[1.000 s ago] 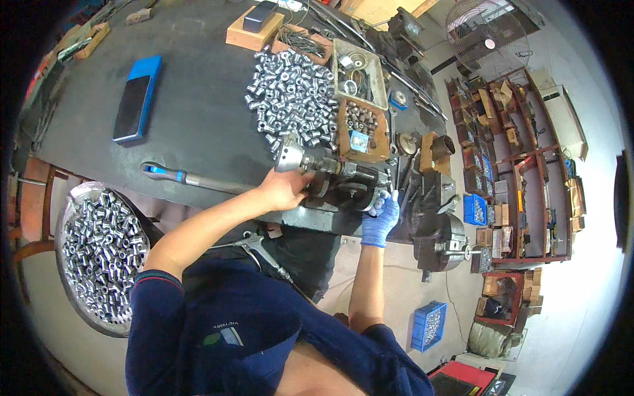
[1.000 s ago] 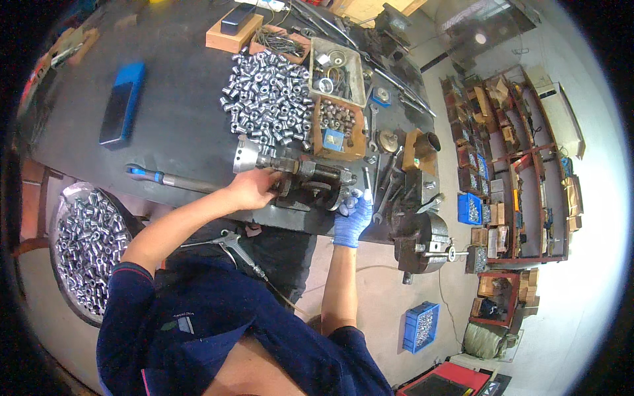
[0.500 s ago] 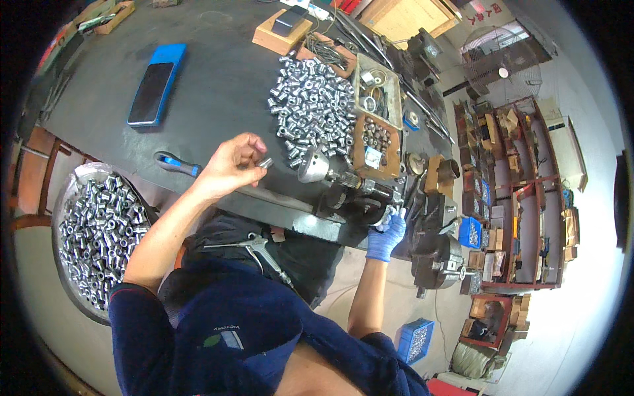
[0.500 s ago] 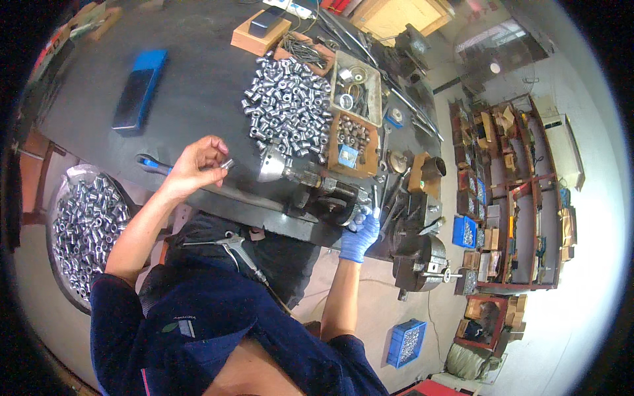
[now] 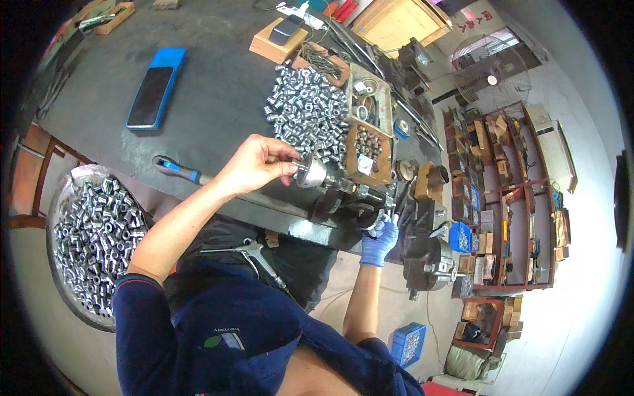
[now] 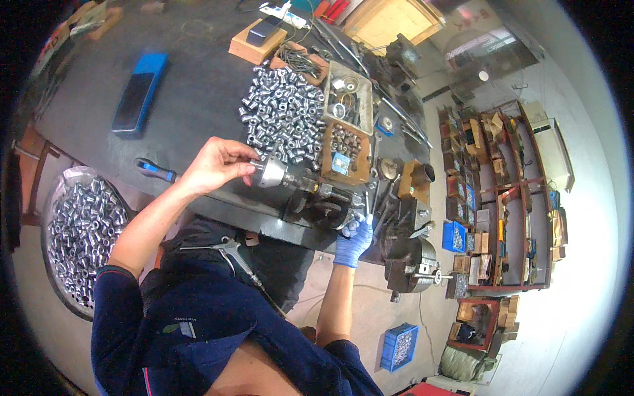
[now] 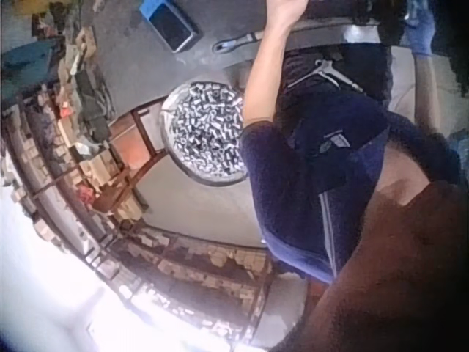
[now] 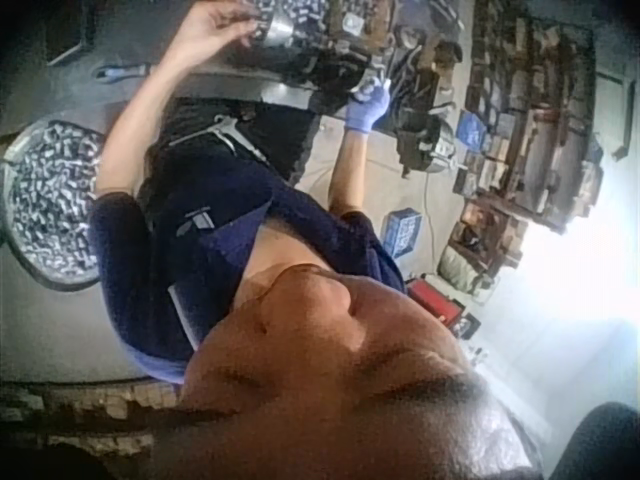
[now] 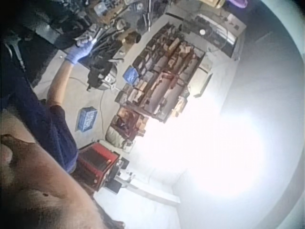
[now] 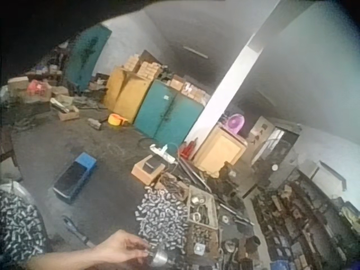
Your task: The person secures metal fasteners onto a component using a handheld pneumatic tool. They pick up small pieces from a pile, place them individually into position on a central part held in a fixture, and tighten them with the tool.
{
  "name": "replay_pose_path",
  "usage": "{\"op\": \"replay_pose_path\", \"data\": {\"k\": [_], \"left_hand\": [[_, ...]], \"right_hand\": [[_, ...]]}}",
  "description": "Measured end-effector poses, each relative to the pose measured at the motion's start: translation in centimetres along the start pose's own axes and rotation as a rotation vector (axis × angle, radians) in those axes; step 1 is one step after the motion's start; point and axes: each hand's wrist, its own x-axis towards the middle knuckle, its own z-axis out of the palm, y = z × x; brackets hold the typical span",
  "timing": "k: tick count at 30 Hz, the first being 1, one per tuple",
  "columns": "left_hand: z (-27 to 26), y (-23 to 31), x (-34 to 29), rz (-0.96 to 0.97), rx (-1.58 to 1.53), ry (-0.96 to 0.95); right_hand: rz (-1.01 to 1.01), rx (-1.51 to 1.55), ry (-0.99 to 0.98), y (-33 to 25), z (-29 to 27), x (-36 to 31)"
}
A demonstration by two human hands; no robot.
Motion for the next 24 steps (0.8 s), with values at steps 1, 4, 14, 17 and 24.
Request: {"op": "replay_pose_path", "data": {"k": [1, 4, 14, 17, 24], "left_hand": [[0.0, 0.0, -0.1, 0.002, 0.008, -0.005], [0.0, 0.2, 0.0, -0.019, -0.007, -0.013], [-0.2, 0.6, 0.0, 0.082, 0.129, -0.015], [-0.2, 0.3, 0.0, 0.132, 0.224, 0.016], [0.0, 0.4, 0.7, 0.036, 0.076, -0.062]], "right_hand": [[-0.012, -0.015, 0.033, -0.1, 0.6, -0.4], [-0.005, 0.005, 0.036, -0.7, 0.9, -1.2], [-0.023, -0.044, -0.335, -7.2, 5.6, 0.7], [0.117, 0.169, -0.425, -6.9, 6.2, 5.5], [0.067, 0.06, -0.218, -1.1, -0.3, 10.7]]}}
